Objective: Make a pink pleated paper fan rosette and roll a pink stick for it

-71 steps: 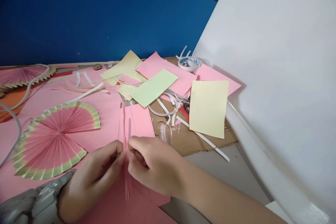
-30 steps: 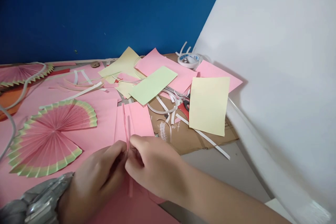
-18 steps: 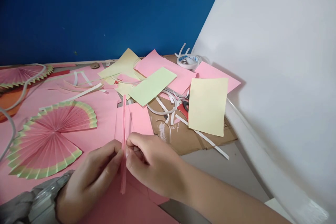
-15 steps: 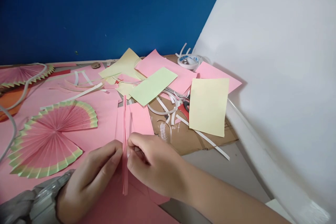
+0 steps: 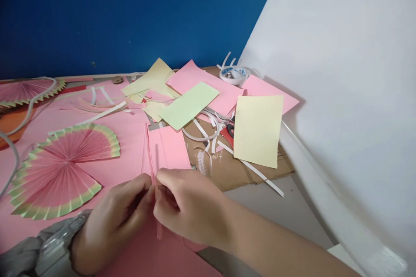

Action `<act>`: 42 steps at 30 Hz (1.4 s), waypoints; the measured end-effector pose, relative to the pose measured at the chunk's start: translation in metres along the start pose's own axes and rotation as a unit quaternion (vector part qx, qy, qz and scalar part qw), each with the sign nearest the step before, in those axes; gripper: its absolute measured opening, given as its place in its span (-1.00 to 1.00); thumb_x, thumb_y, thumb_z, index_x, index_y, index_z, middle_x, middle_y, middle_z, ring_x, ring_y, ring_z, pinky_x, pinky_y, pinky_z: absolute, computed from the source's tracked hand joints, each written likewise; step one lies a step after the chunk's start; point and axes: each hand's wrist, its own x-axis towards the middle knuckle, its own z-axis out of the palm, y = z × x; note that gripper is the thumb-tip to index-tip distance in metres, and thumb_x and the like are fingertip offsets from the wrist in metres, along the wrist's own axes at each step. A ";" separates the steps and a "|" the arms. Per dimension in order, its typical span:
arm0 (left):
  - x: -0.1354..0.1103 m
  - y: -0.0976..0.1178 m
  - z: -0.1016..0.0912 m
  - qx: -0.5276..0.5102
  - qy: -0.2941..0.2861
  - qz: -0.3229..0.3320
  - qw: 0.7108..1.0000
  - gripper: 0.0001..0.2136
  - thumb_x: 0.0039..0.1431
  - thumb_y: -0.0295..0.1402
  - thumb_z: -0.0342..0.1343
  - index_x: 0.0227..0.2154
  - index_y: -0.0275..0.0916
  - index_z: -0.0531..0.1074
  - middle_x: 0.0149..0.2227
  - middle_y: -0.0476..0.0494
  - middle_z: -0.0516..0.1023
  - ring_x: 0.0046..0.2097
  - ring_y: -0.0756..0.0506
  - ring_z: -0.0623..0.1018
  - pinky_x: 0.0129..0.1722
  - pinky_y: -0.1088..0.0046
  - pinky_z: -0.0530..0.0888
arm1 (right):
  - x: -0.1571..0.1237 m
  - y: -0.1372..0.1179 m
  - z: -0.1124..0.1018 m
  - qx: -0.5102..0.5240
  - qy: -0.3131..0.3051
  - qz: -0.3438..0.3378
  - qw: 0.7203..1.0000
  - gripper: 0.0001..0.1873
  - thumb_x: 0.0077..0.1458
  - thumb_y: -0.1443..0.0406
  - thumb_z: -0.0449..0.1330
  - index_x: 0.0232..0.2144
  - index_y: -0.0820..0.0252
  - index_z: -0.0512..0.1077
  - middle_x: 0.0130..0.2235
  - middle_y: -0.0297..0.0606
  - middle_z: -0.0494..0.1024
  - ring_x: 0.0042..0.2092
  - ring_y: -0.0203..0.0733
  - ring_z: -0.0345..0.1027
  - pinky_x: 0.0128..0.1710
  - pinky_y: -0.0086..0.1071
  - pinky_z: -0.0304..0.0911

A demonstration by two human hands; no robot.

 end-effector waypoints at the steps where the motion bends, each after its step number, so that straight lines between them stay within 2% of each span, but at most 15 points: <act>1: 0.000 0.000 0.000 0.019 -0.001 0.003 1.000 -0.81 0.15 -0.47 -0.12 -0.56 -0.16 0.08 -0.60 0.11 0.25 -0.56 0.03 0.26 -0.55 0.51 0.16 | 0.000 0.000 0.000 -0.013 -0.003 0.001 1.000 -0.72 -0.02 0.45 -0.01 -0.58 0.14 -0.07 -0.59 -0.49 0.09 -0.55 -0.39 -0.07 -0.59 -0.47 -0.14; 6: 0.001 0.000 0.003 0.084 -0.001 0.033 0.996 -0.83 0.15 -0.47 -0.11 -0.53 -0.15 0.09 -0.58 0.08 0.32 -0.55 -0.01 0.31 -0.53 0.48 0.16 | -0.001 0.001 -0.001 -0.065 -0.026 0.014 0.997 -0.75 -0.03 0.43 -0.01 -0.59 0.14 -0.05 -0.60 -0.47 0.12 -0.56 -0.38 -0.05 -0.59 -0.43 -0.19; 16: 0.000 0.005 0.003 0.092 -0.019 0.026 0.995 -0.87 0.16 -0.47 -0.11 -0.48 -0.16 0.16 -0.50 0.02 0.40 -0.47 -0.07 0.39 -0.45 0.43 0.21 | 0.001 -0.002 -0.007 -0.078 -0.048 0.015 0.996 -0.75 -0.10 0.41 0.01 -0.61 0.16 -0.04 -0.62 -0.48 0.12 -0.58 -0.38 -0.08 -0.62 -0.45 -0.18; 21: 0.001 0.003 -0.001 0.037 -0.031 0.024 0.999 -0.84 0.21 -0.44 -0.14 -0.50 -0.16 0.15 -0.53 0.06 0.35 -0.48 -0.03 0.35 -0.46 0.45 0.19 | 0.001 0.000 -0.003 -0.073 -0.027 0.012 0.997 -0.74 -0.06 0.41 0.01 -0.60 0.15 -0.06 -0.62 -0.49 0.09 -0.58 -0.38 -0.08 -0.62 -0.44 -0.18; 24: 0.001 0.002 -0.005 -0.031 -0.046 0.005 0.998 -0.77 0.28 -0.36 -0.22 -0.52 -0.16 0.11 -0.56 0.09 0.27 -0.51 -0.01 0.29 -0.50 0.47 0.19 | 0.001 0.000 -0.001 -0.039 -0.005 0.014 0.999 -0.73 0.01 0.42 -0.02 -0.59 0.15 -0.07 -0.61 -0.50 0.07 -0.57 -0.38 -0.09 -0.61 -0.46 -0.16; 28: 0.002 0.000 -0.006 -0.098 -0.035 0.002 0.995 -0.74 0.30 -0.29 -0.24 -0.52 -0.17 0.10 -0.56 0.11 0.19 -0.51 0.01 0.23 -0.51 0.50 0.20 | 0.001 0.001 -0.001 0.003 0.013 -0.002 1.000 -0.74 0.09 0.41 -0.05 -0.56 0.14 -0.05 -0.58 -0.51 0.08 -0.56 -0.40 -0.07 -0.59 -0.48 -0.12; 35: 0.003 -0.001 -0.006 -0.123 -0.006 -0.001 0.992 -0.74 0.29 -0.32 -0.22 -0.54 -0.17 0.10 -0.59 0.12 0.14 -0.54 0.04 0.19 -0.56 0.53 0.19 | 0.002 0.004 0.001 0.061 -0.005 0.014 0.998 -0.77 0.09 0.45 -0.05 -0.52 0.13 -0.01 -0.57 -0.51 0.06 -0.54 -0.38 -0.06 -0.58 -0.48 -0.09; 42: 0.001 0.002 -0.009 -0.145 -0.023 -0.002 0.989 -0.74 0.29 -0.30 -0.21 -0.53 -0.18 0.12 -0.58 0.12 0.15 -0.54 0.04 0.19 -0.55 0.54 0.19 | 0.003 0.004 0.000 0.081 -0.015 0.029 0.996 -0.76 0.14 0.43 -0.08 -0.52 0.13 -0.02 -0.57 -0.52 0.04 -0.54 -0.38 -0.08 -0.58 -0.45 -0.10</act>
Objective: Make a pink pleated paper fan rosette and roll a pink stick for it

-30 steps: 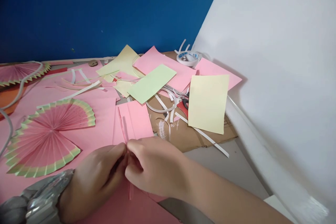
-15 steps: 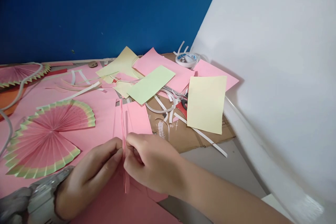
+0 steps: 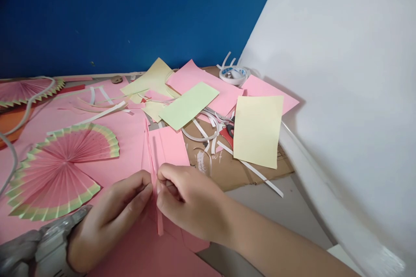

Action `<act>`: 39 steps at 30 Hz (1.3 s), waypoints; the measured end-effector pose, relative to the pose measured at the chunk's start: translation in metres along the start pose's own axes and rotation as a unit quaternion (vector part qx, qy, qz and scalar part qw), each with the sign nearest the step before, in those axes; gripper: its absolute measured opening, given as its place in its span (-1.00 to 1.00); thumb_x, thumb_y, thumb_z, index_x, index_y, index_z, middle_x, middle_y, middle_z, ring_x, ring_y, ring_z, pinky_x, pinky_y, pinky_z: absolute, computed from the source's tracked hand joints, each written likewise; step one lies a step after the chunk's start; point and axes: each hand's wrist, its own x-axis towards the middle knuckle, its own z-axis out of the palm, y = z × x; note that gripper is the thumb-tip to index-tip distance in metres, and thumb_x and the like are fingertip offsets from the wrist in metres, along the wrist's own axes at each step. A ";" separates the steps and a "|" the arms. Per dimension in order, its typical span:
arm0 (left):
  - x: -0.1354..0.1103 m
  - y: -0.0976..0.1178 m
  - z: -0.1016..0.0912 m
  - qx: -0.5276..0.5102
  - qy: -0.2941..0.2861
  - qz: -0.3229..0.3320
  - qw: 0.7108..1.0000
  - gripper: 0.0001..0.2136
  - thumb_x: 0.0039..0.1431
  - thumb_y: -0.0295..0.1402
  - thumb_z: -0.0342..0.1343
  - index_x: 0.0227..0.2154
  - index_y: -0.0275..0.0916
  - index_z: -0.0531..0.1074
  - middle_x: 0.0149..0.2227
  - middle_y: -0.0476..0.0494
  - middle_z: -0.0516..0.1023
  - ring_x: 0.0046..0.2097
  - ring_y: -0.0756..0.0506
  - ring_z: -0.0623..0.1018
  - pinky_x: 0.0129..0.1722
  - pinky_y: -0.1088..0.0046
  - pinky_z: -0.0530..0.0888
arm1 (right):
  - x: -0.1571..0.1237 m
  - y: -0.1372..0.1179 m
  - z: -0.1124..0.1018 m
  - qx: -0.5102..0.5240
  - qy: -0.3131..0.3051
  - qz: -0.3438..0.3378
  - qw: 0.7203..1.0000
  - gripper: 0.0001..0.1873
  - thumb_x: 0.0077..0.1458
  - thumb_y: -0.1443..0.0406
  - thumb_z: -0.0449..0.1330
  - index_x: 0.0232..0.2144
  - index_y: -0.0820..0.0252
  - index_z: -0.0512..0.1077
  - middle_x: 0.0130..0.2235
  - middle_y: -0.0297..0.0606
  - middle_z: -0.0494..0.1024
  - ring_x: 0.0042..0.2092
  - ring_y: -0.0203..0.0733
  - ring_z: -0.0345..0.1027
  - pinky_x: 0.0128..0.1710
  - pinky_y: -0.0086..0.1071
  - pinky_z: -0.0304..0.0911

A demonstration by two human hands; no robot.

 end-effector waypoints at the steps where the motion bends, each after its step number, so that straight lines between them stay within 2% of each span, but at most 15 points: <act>1: 0.000 -0.001 0.000 0.001 -0.001 0.000 1.000 -0.74 0.29 -0.30 -0.21 -0.53 -0.18 0.12 -0.58 0.12 0.14 -0.53 0.04 0.18 -0.55 0.54 0.19 | 0.000 -0.001 0.000 0.000 0.001 0.000 1.000 -0.76 0.14 0.43 -0.08 -0.53 0.13 -0.03 -0.57 -0.52 0.03 -0.54 -0.38 -0.08 -0.58 -0.45 -0.10; 9: 0.001 -0.007 0.003 0.027 0.012 0.001 1.000 -0.78 0.25 -0.35 -0.17 -0.53 -0.18 0.12 -0.57 0.12 0.16 -0.52 0.04 0.19 -0.54 0.54 0.19 | -0.001 -0.001 -0.001 -0.026 0.010 -0.010 1.000 -0.72 0.10 0.45 -0.04 -0.56 0.15 -0.05 -0.58 -0.52 0.04 -0.55 -0.39 -0.10 -0.58 -0.48 -0.10; 13: 0.000 -0.006 0.003 0.045 0.008 0.004 0.999 -0.79 0.24 -0.37 -0.16 -0.53 -0.18 0.14 -0.58 0.12 0.22 -0.54 0.04 0.24 -0.53 0.53 0.20 | -0.001 0.000 0.000 -0.046 0.014 -0.015 0.999 -0.73 0.08 0.43 -0.04 -0.56 0.14 -0.04 -0.58 -0.52 0.08 -0.55 -0.41 -0.06 -0.59 -0.50 -0.09; 21: 0.004 -0.001 0.005 0.097 0.002 -0.011 0.995 -0.84 0.11 -0.48 -0.11 -0.55 -0.16 0.12 -0.59 0.12 0.28 -0.55 0.03 0.28 -0.53 0.52 0.20 | -0.002 -0.003 0.001 -0.077 0.021 -0.022 0.997 -0.72 0.04 0.44 -0.02 -0.58 0.15 -0.05 -0.60 -0.53 0.11 -0.56 -0.41 -0.02 -0.58 -0.50 -0.08; 26: 0.003 0.000 0.008 0.169 0.001 -0.019 0.985 -0.83 0.12 -0.46 -0.12 -0.56 -0.16 0.10 -0.61 0.10 0.29 -0.56 0.00 0.30 -0.54 0.49 0.18 | -0.003 -0.003 0.002 -0.117 0.020 -0.004 0.993 -0.71 -0.01 0.47 -0.01 -0.58 0.14 -0.07 -0.61 -0.53 0.12 -0.56 -0.40 -0.04 -0.58 -0.49 -0.11; 33: 0.005 0.010 0.013 0.312 -0.021 -0.028 0.949 -0.89 0.14 -0.43 -0.15 -0.45 -0.17 0.23 -0.45 -0.06 0.47 -0.39 -0.14 0.47 -0.39 0.35 0.28 | -0.004 -0.002 0.000 -0.154 -0.016 0.011 0.988 -0.78 0.00 0.45 -0.02 -0.57 0.15 0.01 -0.56 -0.44 0.28 -0.53 -0.37 0.04 -0.55 -0.44 -0.14; 36: 0.006 0.015 0.012 0.320 -0.045 -0.039 0.946 -0.87 0.16 -0.42 -0.18 -0.41 -0.18 0.25 -0.44 -0.08 0.49 -0.38 -0.17 0.49 -0.39 0.32 0.28 | -0.004 -0.001 0.000 -0.174 -0.018 -0.004 0.985 -0.82 -0.01 0.44 -0.03 -0.55 0.16 0.05 -0.54 -0.39 0.30 -0.52 -0.34 0.08 -0.54 -0.40 -0.16; 39: 0.004 0.018 0.012 0.296 -0.035 -0.054 0.953 -0.85 0.19 -0.39 -0.21 -0.42 -0.18 0.24 -0.44 -0.09 0.47 -0.38 -0.17 0.48 -0.39 0.31 0.28 | -0.004 0.000 -0.001 -0.173 -0.019 -0.018 0.985 -0.82 0.01 0.43 -0.03 -0.55 0.15 0.04 -0.54 -0.39 0.28 -0.53 -0.33 0.07 -0.54 -0.39 -0.16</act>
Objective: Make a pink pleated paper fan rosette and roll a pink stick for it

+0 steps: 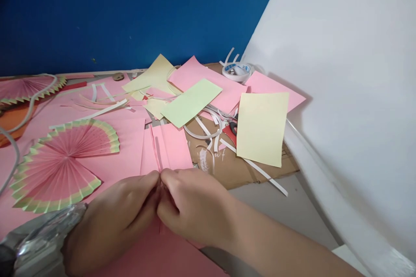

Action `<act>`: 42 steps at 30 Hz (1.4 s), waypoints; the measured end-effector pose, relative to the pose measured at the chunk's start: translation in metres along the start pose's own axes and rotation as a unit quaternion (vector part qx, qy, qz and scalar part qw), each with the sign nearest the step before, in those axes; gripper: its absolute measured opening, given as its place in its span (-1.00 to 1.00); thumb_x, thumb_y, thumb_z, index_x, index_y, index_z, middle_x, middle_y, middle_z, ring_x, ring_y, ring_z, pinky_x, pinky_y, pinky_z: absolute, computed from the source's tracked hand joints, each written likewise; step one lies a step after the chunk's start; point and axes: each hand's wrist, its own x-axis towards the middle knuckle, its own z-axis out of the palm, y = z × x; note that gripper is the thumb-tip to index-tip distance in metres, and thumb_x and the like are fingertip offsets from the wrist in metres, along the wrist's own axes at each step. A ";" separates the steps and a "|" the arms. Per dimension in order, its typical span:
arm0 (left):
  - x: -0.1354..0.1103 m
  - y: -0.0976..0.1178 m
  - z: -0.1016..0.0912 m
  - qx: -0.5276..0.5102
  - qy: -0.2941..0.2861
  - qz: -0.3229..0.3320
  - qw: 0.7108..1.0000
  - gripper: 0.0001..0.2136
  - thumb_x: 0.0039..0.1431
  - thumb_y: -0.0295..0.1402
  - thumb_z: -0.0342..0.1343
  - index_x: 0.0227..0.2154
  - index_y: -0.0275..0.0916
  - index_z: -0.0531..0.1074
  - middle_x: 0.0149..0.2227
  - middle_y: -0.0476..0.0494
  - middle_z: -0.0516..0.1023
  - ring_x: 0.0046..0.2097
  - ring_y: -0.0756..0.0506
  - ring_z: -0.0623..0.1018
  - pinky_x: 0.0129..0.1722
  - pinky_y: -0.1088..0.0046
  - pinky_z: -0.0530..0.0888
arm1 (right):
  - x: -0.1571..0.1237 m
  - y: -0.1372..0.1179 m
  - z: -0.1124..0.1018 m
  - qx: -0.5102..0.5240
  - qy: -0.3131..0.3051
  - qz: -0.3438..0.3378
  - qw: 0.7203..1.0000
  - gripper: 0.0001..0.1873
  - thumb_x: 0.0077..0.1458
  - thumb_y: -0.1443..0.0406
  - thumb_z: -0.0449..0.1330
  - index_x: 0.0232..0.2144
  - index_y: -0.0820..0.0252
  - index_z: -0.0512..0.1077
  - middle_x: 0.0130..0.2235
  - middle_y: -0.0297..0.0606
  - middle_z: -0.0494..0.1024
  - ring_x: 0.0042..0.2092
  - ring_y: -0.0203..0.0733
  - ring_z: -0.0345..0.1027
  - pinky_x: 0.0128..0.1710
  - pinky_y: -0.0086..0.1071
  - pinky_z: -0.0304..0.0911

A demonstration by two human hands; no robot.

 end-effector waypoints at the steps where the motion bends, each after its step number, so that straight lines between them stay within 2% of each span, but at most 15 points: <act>1: -0.001 0.000 0.000 -0.010 0.011 0.002 1.000 -0.84 0.20 -0.38 -0.21 -0.43 -0.17 0.23 -0.45 -0.08 0.46 -0.39 -0.16 0.47 -0.39 0.32 0.27 | 0.000 0.000 0.000 0.005 0.002 -0.004 1.000 -0.81 0.02 0.42 -0.03 -0.55 0.14 0.02 -0.55 -0.41 0.26 -0.53 -0.34 0.06 -0.55 -0.40 -0.17; 5: -0.002 -0.004 0.000 -0.098 0.051 0.023 0.994 -0.82 0.22 -0.37 -0.20 -0.51 -0.16 0.13 -0.54 0.03 0.36 -0.47 -0.07 0.39 -0.46 0.41 0.23 | -0.001 0.002 -0.002 0.057 0.032 -0.007 0.998 -0.75 0.06 0.42 -0.05 -0.55 0.12 -0.05 -0.58 -0.48 0.12 -0.56 -0.36 -0.04 -0.58 -0.43 -0.13; 9: -0.001 -0.012 0.002 -0.241 0.037 0.046 0.969 -0.78 0.27 -0.33 -0.18 -0.52 -0.17 0.14 -0.57 0.10 0.28 -0.53 0.02 0.30 -0.52 0.51 0.22 | -0.002 0.002 -0.001 0.110 0.060 -0.012 0.992 -0.73 0.09 0.45 -0.06 -0.54 0.12 -0.07 -0.57 -0.50 0.07 -0.56 -0.37 -0.05 -0.58 -0.47 -0.09; 14: 0.001 -0.016 0.005 -0.306 0.028 0.057 0.950 -0.73 0.29 -0.30 -0.21 -0.53 -0.20 0.18 -0.56 0.09 0.23 -0.51 0.03 0.25 -0.52 0.54 0.23 | -0.001 0.001 0.001 0.153 0.062 -0.014 0.986 -0.75 0.12 0.47 -0.08 -0.52 0.12 -0.03 -0.57 -0.52 0.08 -0.55 -0.39 -0.03 -0.57 -0.49 -0.05; 19: 0.001 -0.014 0.004 -0.310 0.057 0.053 0.948 -0.74 0.27 -0.34 -0.18 -0.56 -0.20 0.15 -0.60 0.11 0.15 -0.55 0.05 0.19 -0.56 0.56 0.20 | -0.001 0.001 0.001 0.161 0.053 0.007 0.985 -0.75 0.12 0.45 -0.05 -0.52 0.13 -0.01 -0.58 -0.52 0.05 -0.56 -0.39 -0.06 -0.58 -0.48 -0.07; 25: 0.001 -0.013 0.002 -0.323 0.058 0.067 0.942 -0.73 0.28 -0.34 -0.19 -0.53 -0.21 0.23 -0.59 0.10 0.21 -0.54 0.04 0.24 -0.54 0.56 0.23 | -0.002 0.004 -0.003 0.189 0.012 0.014 0.982 -0.78 0.09 0.48 -0.07 -0.51 0.13 0.02 -0.57 -0.51 0.09 -0.55 -0.39 -0.04 -0.58 -0.48 -0.09; 29: 0.001 -0.015 0.003 -0.316 0.056 0.073 0.944 -0.73 0.28 -0.34 -0.19 -0.52 -0.22 0.26 -0.60 0.11 0.21 -0.55 0.05 0.24 -0.54 0.56 0.22 | -0.001 0.004 -0.001 0.184 0.035 0.025 0.982 -0.76 0.09 0.47 -0.06 -0.53 0.13 -0.01 -0.57 -0.51 0.06 -0.55 -0.38 -0.07 -0.58 -0.48 -0.09; 34: 0.002 -0.017 0.006 -0.299 0.049 0.073 0.950 -0.77 0.25 -0.41 -0.16 -0.53 -0.21 0.22 -0.57 0.09 0.32 -0.53 0.06 0.28 -0.52 0.58 0.24 | 0.000 0.002 0.001 0.157 0.044 0.017 0.986 -0.74 0.09 0.46 -0.05 -0.54 0.13 -0.03 -0.58 -0.51 0.04 -0.56 -0.38 -0.08 -0.58 -0.47 -0.10; 39: 0.003 -0.020 0.009 -0.266 0.076 0.062 0.959 -0.79 0.20 -0.45 -0.13 -0.55 -0.20 0.20 -0.59 0.10 0.27 -0.55 0.05 0.25 -0.55 0.57 0.22 | 0.000 0.003 0.002 0.132 0.052 0.011 0.990 -0.73 0.12 0.44 -0.06 -0.55 0.13 -0.05 -0.58 -0.50 0.03 -0.55 -0.37 -0.07 -0.57 -0.45 -0.12; 42: 0.003 -0.020 0.009 -0.267 0.072 0.063 0.959 -0.80 0.19 -0.46 -0.13 -0.55 -0.20 0.20 -0.59 0.10 0.30 -0.54 0.05 0.27 -0.54 0.57 0.23 | 0.000 0.003 0.003 0.132 0.051 0.005 0.990 -0.71 0.10 0.45 -0.05 -0.56 0.13 -0.06 -0.59 -0.50 0.03 -0.55 -0.37 -0.09 -0.58 -0.45 -0.12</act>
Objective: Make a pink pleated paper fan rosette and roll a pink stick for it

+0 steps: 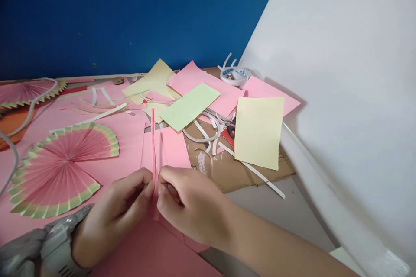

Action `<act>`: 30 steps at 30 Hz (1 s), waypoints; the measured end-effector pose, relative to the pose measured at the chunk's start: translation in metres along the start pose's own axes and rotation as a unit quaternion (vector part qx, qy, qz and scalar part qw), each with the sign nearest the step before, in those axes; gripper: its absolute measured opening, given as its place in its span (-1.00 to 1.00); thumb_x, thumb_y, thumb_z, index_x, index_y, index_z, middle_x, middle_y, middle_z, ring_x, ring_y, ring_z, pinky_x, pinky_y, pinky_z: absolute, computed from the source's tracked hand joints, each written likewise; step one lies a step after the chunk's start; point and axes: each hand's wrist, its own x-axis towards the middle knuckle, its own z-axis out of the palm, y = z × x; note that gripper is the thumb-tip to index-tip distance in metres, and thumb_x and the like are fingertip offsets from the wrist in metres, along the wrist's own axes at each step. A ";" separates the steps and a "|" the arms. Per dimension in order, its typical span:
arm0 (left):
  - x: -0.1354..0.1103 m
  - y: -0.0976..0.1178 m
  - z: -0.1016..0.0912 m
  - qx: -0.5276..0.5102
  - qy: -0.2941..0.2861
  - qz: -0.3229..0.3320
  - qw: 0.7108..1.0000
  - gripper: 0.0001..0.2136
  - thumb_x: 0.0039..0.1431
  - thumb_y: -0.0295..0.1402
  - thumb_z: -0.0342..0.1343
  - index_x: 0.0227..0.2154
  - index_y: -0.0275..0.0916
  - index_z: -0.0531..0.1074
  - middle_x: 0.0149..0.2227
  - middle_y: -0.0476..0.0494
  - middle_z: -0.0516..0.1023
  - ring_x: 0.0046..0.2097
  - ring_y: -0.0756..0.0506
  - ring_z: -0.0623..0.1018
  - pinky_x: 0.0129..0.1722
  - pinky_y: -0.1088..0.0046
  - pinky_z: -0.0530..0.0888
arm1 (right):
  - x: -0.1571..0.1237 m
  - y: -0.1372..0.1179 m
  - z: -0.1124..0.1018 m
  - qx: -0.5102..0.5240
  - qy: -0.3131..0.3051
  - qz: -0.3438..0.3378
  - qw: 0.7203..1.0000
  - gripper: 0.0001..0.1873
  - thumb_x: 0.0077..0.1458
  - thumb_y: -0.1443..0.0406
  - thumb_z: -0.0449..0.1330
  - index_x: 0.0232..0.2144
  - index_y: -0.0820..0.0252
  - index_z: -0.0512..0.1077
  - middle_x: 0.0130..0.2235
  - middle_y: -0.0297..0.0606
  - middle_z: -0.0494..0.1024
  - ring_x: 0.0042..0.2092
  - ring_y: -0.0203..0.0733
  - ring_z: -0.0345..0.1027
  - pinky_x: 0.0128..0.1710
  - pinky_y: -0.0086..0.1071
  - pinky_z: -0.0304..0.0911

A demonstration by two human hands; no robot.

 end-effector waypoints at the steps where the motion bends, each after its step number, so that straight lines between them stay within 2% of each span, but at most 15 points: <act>1: 0.000 0.001 0.000 -0.002 -0.003 -0.001 1.000 -0.81 0.19 -0.47 -0.12 -0.54 -0.20 0.20 -0.59 0.10 0.31 -0.55 0.05 0.28 -0.54 0.57 0.23 | 0.000 0.000 0.000 0.001 -0.001 -0.002 1.000 -0.71 0.10 0.45 -0.05 -0.56 0.13 -0.06 -0.59 -0.50 0.03 -0.56 -0.38 -0.08 -0.58 -0.46 -0.11; 5: -0.001 0.003 0.001 0.016 -0.017 -0.021 1.000 -0.81 0.19 -0.43 -0.14 -0.54 -0.18 0.18 -0.57 0.07 0.35 -0.53 0.03 0.32 -0.53 0.54 0.24 | -0.001 -0.001 0.000 -0.008 0.001 -0.015 1.000 -0.71 0.09 0.45 -0.06 -0.57 0.13 -0.08 -0.58 -0.50 0.08 -0.56 -0.39 -0.06 -0.58 -0.48 -0.09; 11: -0.002 0.001 0.004 0.117 -0.029 -0.021 0.992 -0.83 0.14 -0.47 -0.12 -0.54 -0.16 0.09 -0.59 0.11 0.25 -0.56 0.02 0.24 -0.54 0.50 0.16 | -0.002 -0.001 0.000 -0.070 -0.009 -0.014 0.997 -0.71 0.02 0.44 -0.03 -0.58 0.13 -0.10 -0.59 -0.50 0.07 -0.56 -0.38 -0.06 -0.58 -0.46 -0.14; 18: 0.000 0.010 0.001 0.187 -0.053 -0.009 0.981 -0.87 0.12 -0.46 -0.12 -0.52 -0.17 0.15 -0.54 0.03 0.36 -0.48 -0.05 0.36 -0.46 0.44 0.21 | -0.002 -0.002 -0.001 -0.084 -0.038 -0.003 0.996 -0.76 0.01 0.42 -0.02 -0.58 0.14 -0.03 -0.59 -0.49 0.17 -0.55 -0.38 0.00 -0.56 -0.46 -0.13; 23: -0.003 0.012 0.001 0.188 -0.035 0.001 0.981 -0.85 0.19 -0.39 -0.19 -0.43 -0.19 0.25 -0.44 -0.08 0.43 -0.38 -0.13 0.42 -0.37 0.34 0.28 | 0.000 -0.001 0.000 -0.117 -0.046 -0.009 0.992 -0.79 0.03 0.39 -0.04 -0.56 0.14 -0.01 -0.57 -0.45 0.21 -0.54 -0.36 0.02 -0.55 -0.42 -0.17; 26: -0.005 0.009 0.002 0.160 -0.030 -0.007 0.987 -0.83 0.21 -0.39 -0.20 -0.43 -0.17 0.25 -0.45 -0.05 0.43 -0.39 -0.12 0.41 -0.36 0.34 0.29 | 0.001 0.000 0.001 -0.125 -0.038 -0.025 0.991 -0.79 0.06 0.38 -0.05 -0.55 0.14 -0.02 -0.56 -0.44 0.22 -0.53 -0.34 0.03 -0.53 -0.40 -0.16; 30: -0.008 0.006 0.004 0.130 0.021 0.013 0.991 -0.85 0.23 -0.39 -0.21 -0.40 -0.17 0.24 -0.50 0.01 0.34 -0.43 -0.08 0.38 -0.40 0.39 0.29 | 0.002 0.001 -0.001 -0.092 -0.031 -0.037 0.995 -0.75 0.04 0.44 -0.06 -0.56 0.13 -0.07 -0.58 -0.47 0.12 -0.55 -0.35 -0.03 -0.55 -0.42 -0.15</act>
